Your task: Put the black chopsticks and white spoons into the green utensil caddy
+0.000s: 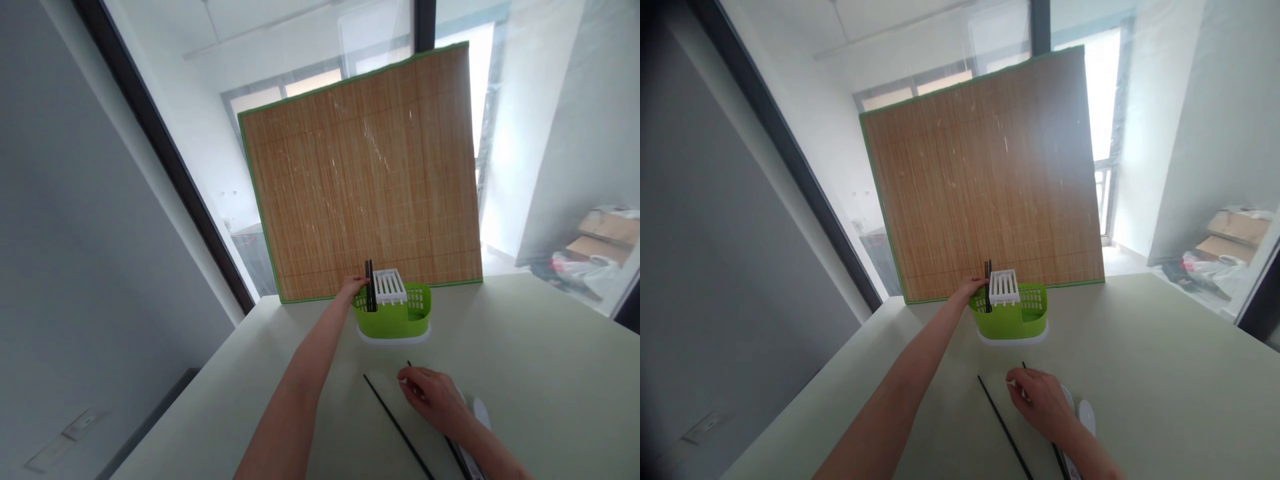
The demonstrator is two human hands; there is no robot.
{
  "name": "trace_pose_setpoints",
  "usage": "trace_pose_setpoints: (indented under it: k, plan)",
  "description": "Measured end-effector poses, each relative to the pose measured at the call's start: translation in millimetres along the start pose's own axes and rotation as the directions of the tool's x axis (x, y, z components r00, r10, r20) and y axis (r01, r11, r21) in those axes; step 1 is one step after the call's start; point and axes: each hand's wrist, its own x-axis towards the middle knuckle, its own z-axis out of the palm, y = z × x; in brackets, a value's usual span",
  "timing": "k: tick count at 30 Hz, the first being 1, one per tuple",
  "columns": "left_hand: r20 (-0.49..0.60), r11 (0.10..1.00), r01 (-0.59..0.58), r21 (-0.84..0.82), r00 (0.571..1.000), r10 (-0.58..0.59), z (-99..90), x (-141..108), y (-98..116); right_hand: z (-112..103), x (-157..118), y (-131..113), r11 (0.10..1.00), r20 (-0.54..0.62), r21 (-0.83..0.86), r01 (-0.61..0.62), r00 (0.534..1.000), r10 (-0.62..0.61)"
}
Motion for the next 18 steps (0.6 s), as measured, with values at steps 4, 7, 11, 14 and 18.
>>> trace_pose_setpoints:
  k: [4,7,11,14,18]
  plan:
    - [-0.133,0.997,-0.062,0.045,0.989,0.068,-13.4,-17,4,-8,2,9,0.996,-0.049,-0.025,-0.085,0.995,0.083]
    - [-0.237,0.989,-0.123,0.078,0.962,0.139,-26.2,-54,-3,-19,3,11,0.983,-0.067,-0.125,-0.134,0.990,0.126]
    - [-0.201,0.955,-0.264,0.132,0.937,0.287,-32.5,-135,-31,-29,3,5,0.940,-0.044,-0.321,-0.117,0.993,0.108]
    - [0.055,0.935,-0.299,0.192,0.954,0.294,-29.9,-201,-55,-28,1,0,0.903,-0.025,-0.416,-0.106,0.994,0.105]
    - [0.364,0.877,-0.310,0.367,0.916,0.171,-22.3,-263,-70,-19,-3,1,0.871,0.024,-0.481,-0.097,0.992,0.124]
